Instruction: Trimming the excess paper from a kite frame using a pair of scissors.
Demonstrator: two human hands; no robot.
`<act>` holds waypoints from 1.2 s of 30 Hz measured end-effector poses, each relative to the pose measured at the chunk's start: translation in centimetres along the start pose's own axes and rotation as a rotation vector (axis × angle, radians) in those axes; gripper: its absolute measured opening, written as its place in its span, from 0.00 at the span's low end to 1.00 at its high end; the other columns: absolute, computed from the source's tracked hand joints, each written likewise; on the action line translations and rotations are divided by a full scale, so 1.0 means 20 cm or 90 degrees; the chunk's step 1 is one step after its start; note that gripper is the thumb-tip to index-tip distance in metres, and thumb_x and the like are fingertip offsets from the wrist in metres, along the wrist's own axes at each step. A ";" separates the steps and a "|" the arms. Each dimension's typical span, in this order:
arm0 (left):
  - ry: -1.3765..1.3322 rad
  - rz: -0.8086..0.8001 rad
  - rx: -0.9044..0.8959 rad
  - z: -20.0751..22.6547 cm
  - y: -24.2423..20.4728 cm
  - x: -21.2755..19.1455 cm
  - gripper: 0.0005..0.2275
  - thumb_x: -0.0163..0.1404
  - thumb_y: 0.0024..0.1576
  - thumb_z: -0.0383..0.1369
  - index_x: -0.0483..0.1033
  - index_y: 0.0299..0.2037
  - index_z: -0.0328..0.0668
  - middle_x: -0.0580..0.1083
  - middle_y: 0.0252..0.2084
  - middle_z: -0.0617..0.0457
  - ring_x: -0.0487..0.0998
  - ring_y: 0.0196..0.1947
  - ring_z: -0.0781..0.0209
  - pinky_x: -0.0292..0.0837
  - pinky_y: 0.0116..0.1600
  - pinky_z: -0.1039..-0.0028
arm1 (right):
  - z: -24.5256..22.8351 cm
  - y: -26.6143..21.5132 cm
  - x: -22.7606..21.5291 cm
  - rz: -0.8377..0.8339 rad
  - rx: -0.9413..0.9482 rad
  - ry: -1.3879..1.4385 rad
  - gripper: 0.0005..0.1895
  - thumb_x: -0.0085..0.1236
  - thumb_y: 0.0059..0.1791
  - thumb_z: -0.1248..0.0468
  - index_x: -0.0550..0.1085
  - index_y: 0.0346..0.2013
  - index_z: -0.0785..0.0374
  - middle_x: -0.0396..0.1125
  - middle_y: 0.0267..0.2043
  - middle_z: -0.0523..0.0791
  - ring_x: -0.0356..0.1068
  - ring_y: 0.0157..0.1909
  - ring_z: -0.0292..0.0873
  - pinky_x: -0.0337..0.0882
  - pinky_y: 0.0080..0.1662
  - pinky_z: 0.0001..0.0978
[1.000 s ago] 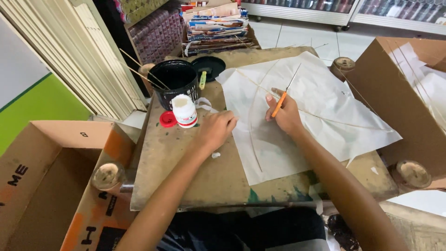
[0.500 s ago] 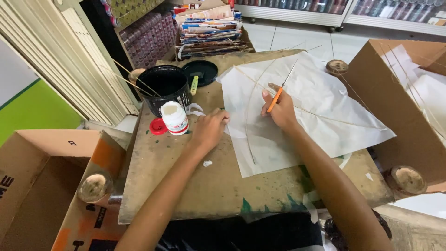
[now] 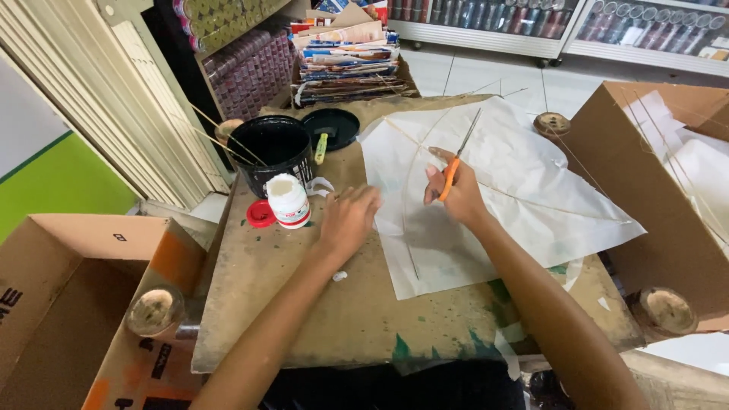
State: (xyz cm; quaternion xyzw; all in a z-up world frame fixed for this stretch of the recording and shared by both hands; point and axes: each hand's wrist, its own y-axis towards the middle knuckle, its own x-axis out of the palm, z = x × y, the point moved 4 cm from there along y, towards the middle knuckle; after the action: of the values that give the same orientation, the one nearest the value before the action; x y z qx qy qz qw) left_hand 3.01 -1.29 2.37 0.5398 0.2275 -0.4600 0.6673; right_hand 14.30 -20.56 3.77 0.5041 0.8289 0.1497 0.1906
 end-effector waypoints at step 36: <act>-0.061 -0.182 -0.063 0.39 -0.47 -0.28 0.09 0.49 0.61 0.37 0.74 0.46 0.45 0.75 0.55 0.47 0.73 0.60 0.48 0.64 0.63 0.50 | -0.34 -0.83 0.11 -0.110 0.259 0.069 0.32 0.51 0.56 0.46 0.66 0.63 0.70 0.69 0.19 0.54 0.74 0.23 0.48 0.78 0.33 0.39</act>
State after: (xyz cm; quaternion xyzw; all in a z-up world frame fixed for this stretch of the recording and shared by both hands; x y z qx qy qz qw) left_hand -9.12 -6.36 4.44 0.4460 0.2921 -0.5639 0.6307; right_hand -2.68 -26.32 2.11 0.4502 0.8913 -0.0108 0.0522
